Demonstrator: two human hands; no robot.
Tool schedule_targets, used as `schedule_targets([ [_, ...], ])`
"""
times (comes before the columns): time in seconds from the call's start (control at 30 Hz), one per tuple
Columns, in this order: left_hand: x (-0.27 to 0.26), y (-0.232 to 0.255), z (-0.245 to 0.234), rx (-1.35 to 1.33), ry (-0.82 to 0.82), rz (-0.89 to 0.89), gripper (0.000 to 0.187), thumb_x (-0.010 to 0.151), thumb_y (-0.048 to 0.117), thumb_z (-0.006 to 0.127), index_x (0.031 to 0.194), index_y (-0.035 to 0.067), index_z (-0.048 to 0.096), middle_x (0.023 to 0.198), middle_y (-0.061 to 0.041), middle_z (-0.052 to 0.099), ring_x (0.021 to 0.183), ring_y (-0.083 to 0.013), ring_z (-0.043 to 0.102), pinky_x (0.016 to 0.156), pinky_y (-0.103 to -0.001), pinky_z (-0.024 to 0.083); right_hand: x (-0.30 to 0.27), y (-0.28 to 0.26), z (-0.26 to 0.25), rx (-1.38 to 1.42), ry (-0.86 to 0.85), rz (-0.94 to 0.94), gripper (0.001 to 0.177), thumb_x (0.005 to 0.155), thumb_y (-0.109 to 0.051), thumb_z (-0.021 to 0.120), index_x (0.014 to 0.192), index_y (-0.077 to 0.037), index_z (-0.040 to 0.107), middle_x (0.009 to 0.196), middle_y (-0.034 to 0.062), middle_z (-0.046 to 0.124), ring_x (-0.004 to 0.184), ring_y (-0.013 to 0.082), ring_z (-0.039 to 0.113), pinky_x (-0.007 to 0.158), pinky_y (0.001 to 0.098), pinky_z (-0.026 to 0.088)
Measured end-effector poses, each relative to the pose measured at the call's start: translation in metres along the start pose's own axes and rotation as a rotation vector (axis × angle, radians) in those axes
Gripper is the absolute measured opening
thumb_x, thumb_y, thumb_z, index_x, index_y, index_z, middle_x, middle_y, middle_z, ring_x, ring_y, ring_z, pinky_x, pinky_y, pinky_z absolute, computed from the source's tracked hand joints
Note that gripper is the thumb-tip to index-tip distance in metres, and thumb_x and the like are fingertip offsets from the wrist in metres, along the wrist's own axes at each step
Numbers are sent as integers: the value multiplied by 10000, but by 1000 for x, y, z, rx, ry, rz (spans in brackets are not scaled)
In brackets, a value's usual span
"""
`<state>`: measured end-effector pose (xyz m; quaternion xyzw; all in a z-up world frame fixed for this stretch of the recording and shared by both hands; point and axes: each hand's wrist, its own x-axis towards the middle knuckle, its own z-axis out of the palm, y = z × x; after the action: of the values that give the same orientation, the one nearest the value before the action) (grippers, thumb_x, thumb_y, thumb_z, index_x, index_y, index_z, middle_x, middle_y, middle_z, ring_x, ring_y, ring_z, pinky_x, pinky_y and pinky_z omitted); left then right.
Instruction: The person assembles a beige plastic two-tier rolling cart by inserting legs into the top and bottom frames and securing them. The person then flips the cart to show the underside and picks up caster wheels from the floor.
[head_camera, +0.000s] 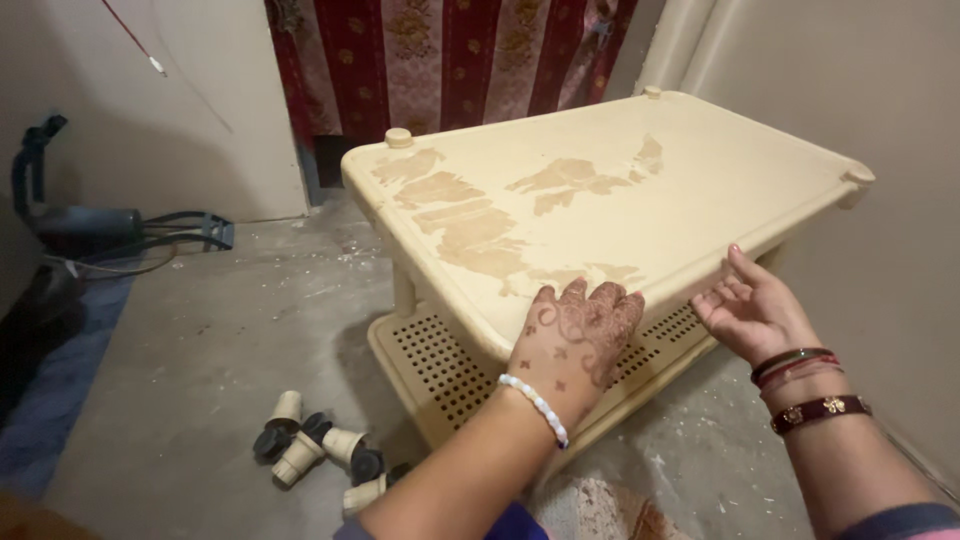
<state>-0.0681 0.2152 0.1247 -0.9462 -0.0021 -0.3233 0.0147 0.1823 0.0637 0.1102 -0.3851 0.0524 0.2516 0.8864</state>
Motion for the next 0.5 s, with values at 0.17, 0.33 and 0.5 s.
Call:
schedule_targets([
  [0.17,-1,-9,-3,-84,-99,29,690,795,302,762,1425,181,508,1340,-49,598,1228,-271,566,961,-458,460,20,-5,-15,-99,8,-3,223,983,-179,732,1110,-87,573,1048,-12,579,925,85,575,1025,346,537],
  [0.33,6,-15,-16,-62,-287,46,723,803,330,779,1463,243,497,1294,-11,636,1141,-206,624,890,-407,528,5,-7,-10,-172,32,39,167,983,-171,702,1056,-95,572,1000,-2,567,867,95,547,996,385,551],
  [0.5,-1,-46,-31,-34,-194,142,737,773,357,824,1440,270,522,1273,-24,663,1065,-223,661,890,-417,529,-28,4,6,-117,44,23,145,971,-139,650,1082,-76,582,1113,13,634,1075,170,655,1043,453,544],
])
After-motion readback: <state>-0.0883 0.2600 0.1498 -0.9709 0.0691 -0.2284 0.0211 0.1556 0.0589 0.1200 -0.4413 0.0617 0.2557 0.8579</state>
